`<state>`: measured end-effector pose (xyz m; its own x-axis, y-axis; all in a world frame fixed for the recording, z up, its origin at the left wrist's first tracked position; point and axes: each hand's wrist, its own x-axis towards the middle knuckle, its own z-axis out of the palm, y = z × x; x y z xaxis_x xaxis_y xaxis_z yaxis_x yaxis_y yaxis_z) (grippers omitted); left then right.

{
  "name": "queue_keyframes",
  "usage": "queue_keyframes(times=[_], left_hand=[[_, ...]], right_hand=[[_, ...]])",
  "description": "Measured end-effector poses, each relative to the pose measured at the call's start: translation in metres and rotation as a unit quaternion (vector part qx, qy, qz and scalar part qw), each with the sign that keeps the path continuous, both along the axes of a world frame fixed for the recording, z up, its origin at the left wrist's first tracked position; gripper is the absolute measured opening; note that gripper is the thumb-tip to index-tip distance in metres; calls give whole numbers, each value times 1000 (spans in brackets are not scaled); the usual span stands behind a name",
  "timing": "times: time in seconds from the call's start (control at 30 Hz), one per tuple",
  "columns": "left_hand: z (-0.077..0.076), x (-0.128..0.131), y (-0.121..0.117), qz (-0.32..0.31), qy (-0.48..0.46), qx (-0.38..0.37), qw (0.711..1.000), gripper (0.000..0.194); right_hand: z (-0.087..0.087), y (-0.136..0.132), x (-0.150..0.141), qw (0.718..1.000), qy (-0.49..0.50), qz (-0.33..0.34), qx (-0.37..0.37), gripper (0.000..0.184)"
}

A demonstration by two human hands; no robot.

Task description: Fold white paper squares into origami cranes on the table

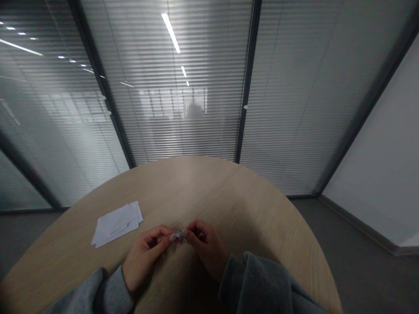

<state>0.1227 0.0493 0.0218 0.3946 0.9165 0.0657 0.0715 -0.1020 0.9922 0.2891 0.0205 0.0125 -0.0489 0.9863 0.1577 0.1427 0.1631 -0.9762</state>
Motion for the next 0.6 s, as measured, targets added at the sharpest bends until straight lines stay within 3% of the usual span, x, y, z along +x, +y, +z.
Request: queue_keyframes(times=[0.17, 0.6], left_hand=[[1, -1, -3, 16, 48, 64, 997, 31], [3, 0, -5, 5, 62, 89, 994, 29]], right_hand=[[1, -1, -1, 1000, -1, 1, -6, 43], [1, 0, 3, 1000, -8, 3, 2, 41]])
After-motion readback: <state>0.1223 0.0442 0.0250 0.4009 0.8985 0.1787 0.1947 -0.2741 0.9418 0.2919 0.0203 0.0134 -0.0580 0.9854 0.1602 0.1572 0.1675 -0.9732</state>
